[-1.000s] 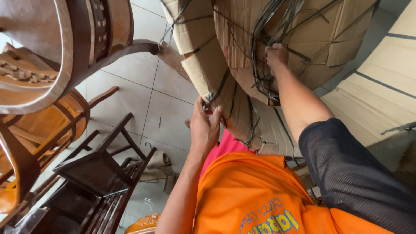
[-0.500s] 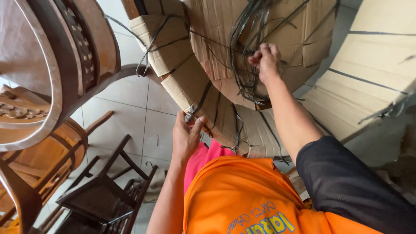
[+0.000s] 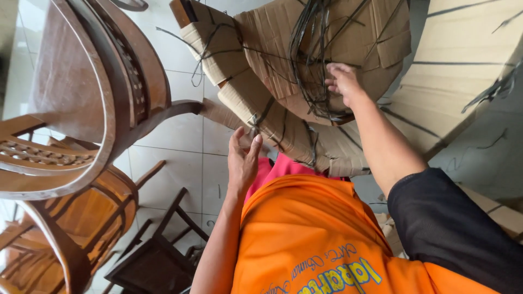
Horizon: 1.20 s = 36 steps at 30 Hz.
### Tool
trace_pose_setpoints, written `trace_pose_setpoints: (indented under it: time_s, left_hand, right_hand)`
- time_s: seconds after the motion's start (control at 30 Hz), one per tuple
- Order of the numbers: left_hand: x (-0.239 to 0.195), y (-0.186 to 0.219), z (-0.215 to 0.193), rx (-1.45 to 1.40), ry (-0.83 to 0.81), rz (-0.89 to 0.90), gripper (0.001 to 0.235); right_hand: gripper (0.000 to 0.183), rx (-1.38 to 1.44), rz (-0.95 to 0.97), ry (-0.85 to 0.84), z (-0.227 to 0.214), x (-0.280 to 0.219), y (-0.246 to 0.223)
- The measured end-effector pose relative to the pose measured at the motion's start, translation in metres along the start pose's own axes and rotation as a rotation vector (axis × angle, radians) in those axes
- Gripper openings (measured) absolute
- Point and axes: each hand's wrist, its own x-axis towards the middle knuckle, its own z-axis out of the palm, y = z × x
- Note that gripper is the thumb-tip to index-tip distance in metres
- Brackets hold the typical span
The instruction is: The person unties black plastic straps from a large, curved bundle of corrugated cardboard. They repeatedly pull, twist, and remove the straps by hand, then place the removed straps on the floor.
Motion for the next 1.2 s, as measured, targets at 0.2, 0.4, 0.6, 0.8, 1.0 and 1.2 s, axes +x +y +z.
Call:
trace_pose_setpoints:
  time_s: [0.2, 0.4, 0.6, 0.8, 1.0, 1.2]
  left_hand:
    - [0.010, -0.034, -0.054, 0.092, -0.050, -0.010, 0.058]
    - [0.016, -0.089, -0.075, 0.039, 0.036, -0.254, 0.054]
    - [0.018, -0.116, -0.049, -0.080, 0.063, -0.389, 0.054]
    - [0.024, -0.111, -0.025, -0.090, 0.027, -0.331, 0.053]
    - [0.032, -0.057, -0.029, -0.015, 0.069, -0.229, 0.048]
    - [0.022, 0.003, -0.027, 0.025, 0.177, 0.326, 0.030]
  right_hand:
    - [0.032, -0.168, -0.042, 0.012, 0.039, -0.007, 0.020]
    - [0.032, -0.462, -0.170, 0.001, 0.061, 0.017, 0.001]
    - [0.032, -0.761, -0.180, 0.012, 0.069, 0.108, 0.025]
    - [0.046, -0.192, 0.007, -0.066, 0.068, 0.103, 0.007]
    - [0.033, 0.050, -0.052, -0.240, 0.049, -0.017, -0.109]
    - [0.037, 0.259, -0.291, -0.466, 0.027, -0.138, -0.176]
